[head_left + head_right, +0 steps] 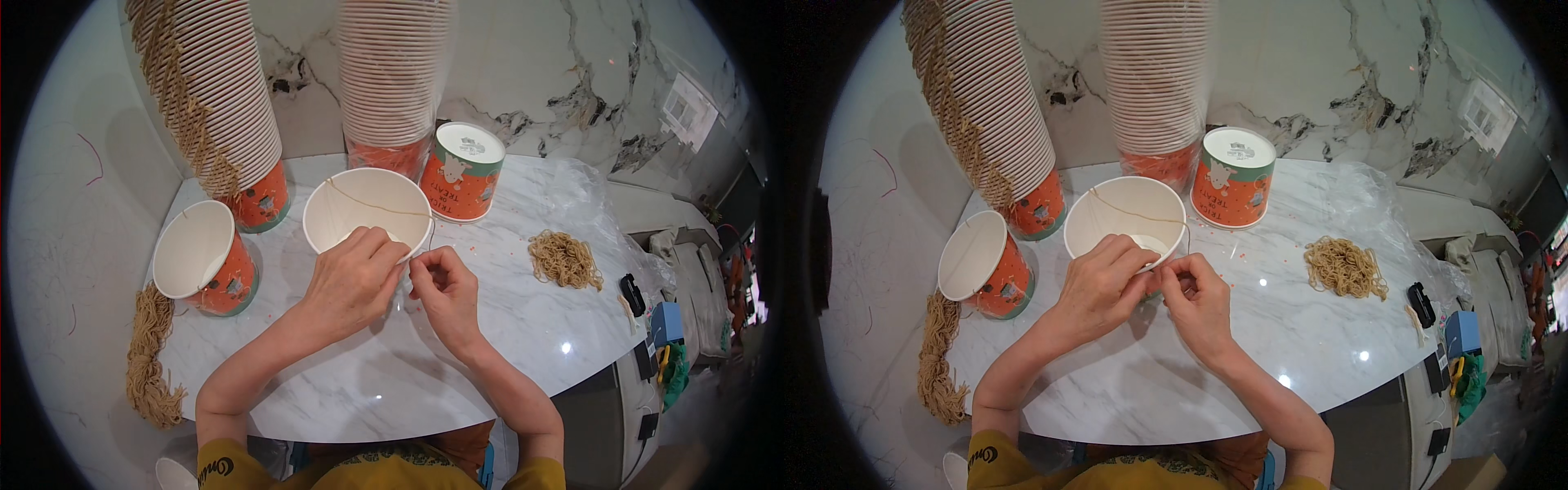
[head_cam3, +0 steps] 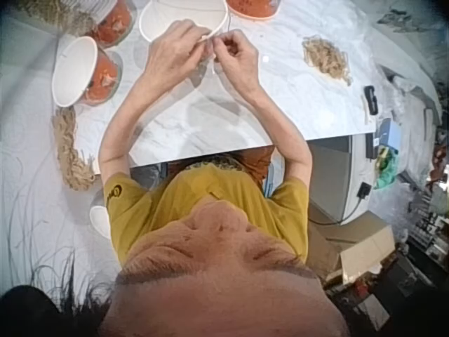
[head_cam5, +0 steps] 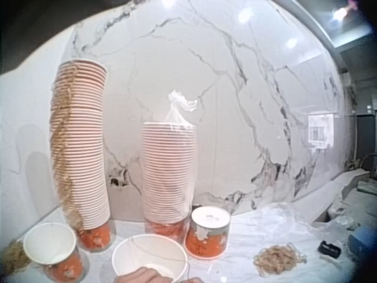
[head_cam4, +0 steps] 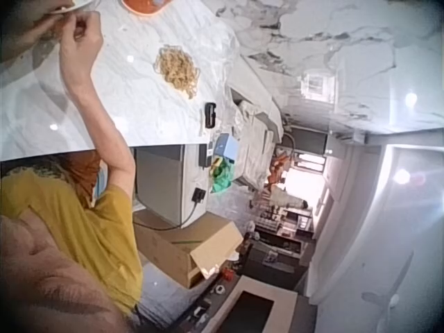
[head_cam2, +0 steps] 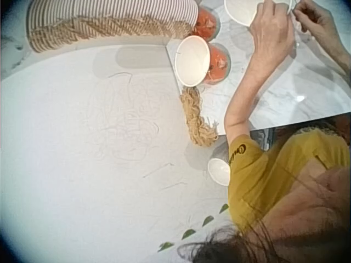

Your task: Attach string handles to decorative paper buckets/cups.

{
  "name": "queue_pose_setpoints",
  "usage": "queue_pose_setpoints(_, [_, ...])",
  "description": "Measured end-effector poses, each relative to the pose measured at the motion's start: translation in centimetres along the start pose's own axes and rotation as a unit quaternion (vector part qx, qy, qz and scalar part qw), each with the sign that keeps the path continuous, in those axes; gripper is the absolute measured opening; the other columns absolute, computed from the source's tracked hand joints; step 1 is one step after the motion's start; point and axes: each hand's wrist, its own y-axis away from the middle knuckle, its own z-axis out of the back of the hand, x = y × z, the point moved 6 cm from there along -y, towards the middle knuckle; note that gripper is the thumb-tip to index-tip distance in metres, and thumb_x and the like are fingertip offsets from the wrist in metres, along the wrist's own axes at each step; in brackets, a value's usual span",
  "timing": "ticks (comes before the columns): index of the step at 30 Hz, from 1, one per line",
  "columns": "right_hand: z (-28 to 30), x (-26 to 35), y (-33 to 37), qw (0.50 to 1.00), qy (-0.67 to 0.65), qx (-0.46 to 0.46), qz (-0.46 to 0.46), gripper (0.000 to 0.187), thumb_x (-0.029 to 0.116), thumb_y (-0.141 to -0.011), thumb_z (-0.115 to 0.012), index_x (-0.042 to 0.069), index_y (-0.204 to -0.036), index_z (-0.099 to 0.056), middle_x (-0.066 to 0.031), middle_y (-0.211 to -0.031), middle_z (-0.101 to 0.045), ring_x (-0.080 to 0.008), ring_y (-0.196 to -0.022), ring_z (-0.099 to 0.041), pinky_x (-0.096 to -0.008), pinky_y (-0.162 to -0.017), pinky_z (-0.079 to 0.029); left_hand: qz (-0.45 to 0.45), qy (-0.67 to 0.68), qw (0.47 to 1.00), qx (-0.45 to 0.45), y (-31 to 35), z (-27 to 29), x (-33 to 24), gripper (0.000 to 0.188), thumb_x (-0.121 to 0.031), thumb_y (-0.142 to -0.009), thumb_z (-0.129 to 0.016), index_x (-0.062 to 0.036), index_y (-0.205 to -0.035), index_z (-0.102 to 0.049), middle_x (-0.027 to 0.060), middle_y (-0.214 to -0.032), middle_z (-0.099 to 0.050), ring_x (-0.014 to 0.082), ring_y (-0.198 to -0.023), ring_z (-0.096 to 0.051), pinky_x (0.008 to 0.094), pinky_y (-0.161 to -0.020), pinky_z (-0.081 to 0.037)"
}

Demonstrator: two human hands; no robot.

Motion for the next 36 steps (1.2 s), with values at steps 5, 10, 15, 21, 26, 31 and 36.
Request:
queue_pose_setpoints(5, [0.1, -0.2, 0.0, 1.0, 0.012, 0.002, 0.009, 0.008, 0.008, -0.101, -0.063, 0.001, -0.099, -0.06, -0.0003, -0.086, -0.065, -0.0042, -0.071, -0.06, -0.0214, -0.062, -0.053, 0.036, 0.045, 0.998, 0.004, -0.2, 0.3, 0.5, 0.013, -0.009, -0.09, -0.064, -0.0006, -0.099, -0.068, 0.0122, -0.088, -0.063, 0.0311, -0.086, -0.064, 0.0432, -0.071, -0.053])
queue_pose_setpoints(10, [-0.2, 0.0, 0.3, 1.0, 0.005, 0.004, 0.007, 0.007, 0.006, -0.098, -0.064, 0.0, -0.096, -0.061, 0.0009, -0.08, -0.065, -0.002, -0.066, -0.053, -0.0211, -0.058, -0.043, 0.097, 0.084, 0.991, 0.028, -0.5, 0.5, 1.6, 0.016, -0.011, -0.093, -0.059, 0.0004, -0.098, -0.069, 0.0143, -0.088, -0.066, 0.0339, -0.082, -0.066, 0.0452, -0.072, -0.053])
queue_pose_setpoints(15, [0.1, 0.1, 0.3, 0.995, 0.071, -0.013, 0.067, 0.006, 0.004, -0.095, -0.067, 0.0, -0.096, -0.063, -0.0035, -0.083, -0.062, -0.0065, -0.065, -0.053, -0.0249, -0.058, -0.044, 0.231, 0.148, 0.939, 0.205, -2.0, -0.3, 3.3, 0.019, -0.01, -0.093, -0.06, 0.0027, -0.103, -0.072, 0.0114, -0.086, -0.072, 0.0165, -0.075, -0.069, 0.0314, -0.07, -0.054])
queue_pose_setpoints(21, [0.0, 0.8, 0.4, 0.984, 0.12, -0.017, 0.13, 0.007, 0.005, -0.098, -0.067, 0.0, -0.098, -0.063, 0.0011, -0.082, -0.062, -0.0026, -0.069, -0.054, -0.0202, -0.059, -0.044, 0.218, 0.285, 0.885, 0.297, -3.2, -1.3, 4.8, 0.018, -0.009, -0.09, -0.067, 0.0031, -0.1, -0.074, 0.0002, -0.082, -0.07, 0.0067, -0.075, -0.061, 0.0253, -0.068, -0.052])
queue_pose_setpoints(26, [0.0, 1.1, 0.4, 0.984, 0.127, -0.018, 0.123, 0.007, 0.005, -0.097, -0.067, 0.0, -0.097, -0.063, 0.0013, -0.082, -0.062, -0.0023, -0.07, -0.054, -0.0202, -0.06, -0.043, 0.227, 0.277, 0.863, 0.357, -4.0, -1.6, 5.1, 0.015, -0.009, -0.088, -0.068, 0.0024, -0.096, -0.074, 0.0001, -0.077, -0.068, 0.0065, -0.072, -0.06, 0.0242, -0.066, -0.049])
queue_pose_setpoints(31, [0.1, 1.0, 0.3, 0.984, 0.13, -0.018, 0.12, 0.007, 0.004, -0.098, -0.067, -0.001, -0.096, -0.062, 0.0009, -0.08, -0.062, -0.0025, -0.066, -0.054, -0.0202, -0.058, -0.044, 0.227, 0.314, 0.847, 0.365, -4.2, -2.4, 5.0, 0.012, -0.009, -0.084, -0.067, 0.0018, -0.084, -0.071, 0.0014, -0.074, -0.066, 0.008, -0.068, -0.059, 0.0253, -0.063, -0.05])
queue_pose_setpoints(36, [0.2, 0.7, 0.3, 0.994, 0.088, -0.025, 0.06, 0.007, 0.004, -0.095, -0.069, 0.0, -0.093, -0.063, -0.0015, -0.074, -0.06, -0.0043, -0.062, -0.051, -0.0241, -0.054, -0.041, 0.208, 0.32, 0.855, 0.351, -4.0, -2.8, 5.1, 0.009, -0.008, -0.082, -0.065, 0.0003, -0.079, -0.065, 0.0002, -0.072, -0.063, 0.0091, -0.067, -0.056, 0.0263, -0.061, -0.047])
